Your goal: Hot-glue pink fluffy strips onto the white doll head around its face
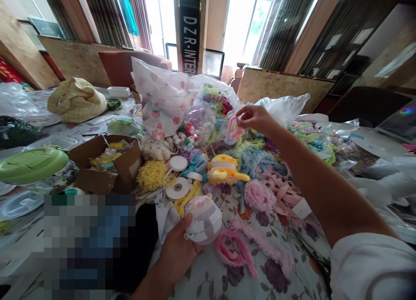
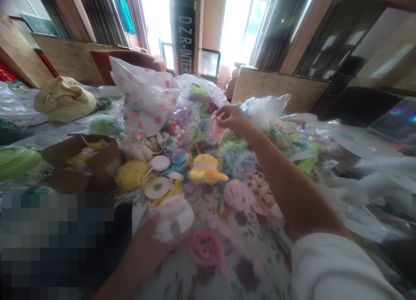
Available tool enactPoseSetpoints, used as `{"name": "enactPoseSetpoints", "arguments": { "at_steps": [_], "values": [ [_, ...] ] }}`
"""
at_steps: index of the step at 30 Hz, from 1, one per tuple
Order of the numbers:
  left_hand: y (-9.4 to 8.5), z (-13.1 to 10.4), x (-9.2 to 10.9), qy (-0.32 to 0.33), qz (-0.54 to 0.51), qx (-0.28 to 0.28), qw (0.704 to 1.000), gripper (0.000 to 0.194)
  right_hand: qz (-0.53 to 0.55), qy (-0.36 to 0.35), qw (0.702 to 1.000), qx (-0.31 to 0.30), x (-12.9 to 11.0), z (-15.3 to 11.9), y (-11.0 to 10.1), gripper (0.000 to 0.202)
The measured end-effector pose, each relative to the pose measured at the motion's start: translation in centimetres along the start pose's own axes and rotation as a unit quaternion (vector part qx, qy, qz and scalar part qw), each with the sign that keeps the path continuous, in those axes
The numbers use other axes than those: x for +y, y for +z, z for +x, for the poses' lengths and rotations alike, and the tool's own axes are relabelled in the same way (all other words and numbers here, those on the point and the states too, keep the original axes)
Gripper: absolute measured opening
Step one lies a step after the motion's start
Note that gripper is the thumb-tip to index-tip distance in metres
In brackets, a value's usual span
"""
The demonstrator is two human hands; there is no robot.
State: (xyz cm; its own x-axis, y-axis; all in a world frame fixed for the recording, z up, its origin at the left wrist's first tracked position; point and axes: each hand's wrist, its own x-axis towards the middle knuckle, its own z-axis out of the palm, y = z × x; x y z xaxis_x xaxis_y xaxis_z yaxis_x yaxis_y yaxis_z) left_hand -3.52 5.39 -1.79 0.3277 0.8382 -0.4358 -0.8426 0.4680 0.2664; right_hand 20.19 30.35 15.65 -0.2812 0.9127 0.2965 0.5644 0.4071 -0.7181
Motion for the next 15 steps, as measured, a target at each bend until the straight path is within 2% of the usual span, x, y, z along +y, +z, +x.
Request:
{"name": "enactPoseSetpoints", "arguments": {
  "at_steps": [2,4,7,10,15],
  "values": [
    [0.5,-0.2,0.1,0.0,-0.007,0.029,1.0,0.059,-0.043,0.007,0.998,-0.038,-0.1,-0.1,0.0,0.02],
    [0.8,-0.3,0.1,0.001,-0.004,0.048,0.999,0.059,-0.061,0.006,0.997,-0.036,0.1,-0.1,0.0,0.019],
    [0.8,-0.2,0.1,-0.003,0.017,0.041,0.999,0.058,-0.078,-0.005,0.997,-0.003,0.5,0.0,-0.4,0.018],
    [0.5,-0.1,0.0,0.004,0.039,0.02,0.999,0.058,-0.063,-0.025,0.996,0.063,0.7,0.3,-1.1,0.021],
    [0.8,-0.2,0.2,0.018,0.064,0.032,0.997,0.062,-0.015,-0.05,0.99,0.133,0.5,0.8,-2.1,0.02]
  ]
}}
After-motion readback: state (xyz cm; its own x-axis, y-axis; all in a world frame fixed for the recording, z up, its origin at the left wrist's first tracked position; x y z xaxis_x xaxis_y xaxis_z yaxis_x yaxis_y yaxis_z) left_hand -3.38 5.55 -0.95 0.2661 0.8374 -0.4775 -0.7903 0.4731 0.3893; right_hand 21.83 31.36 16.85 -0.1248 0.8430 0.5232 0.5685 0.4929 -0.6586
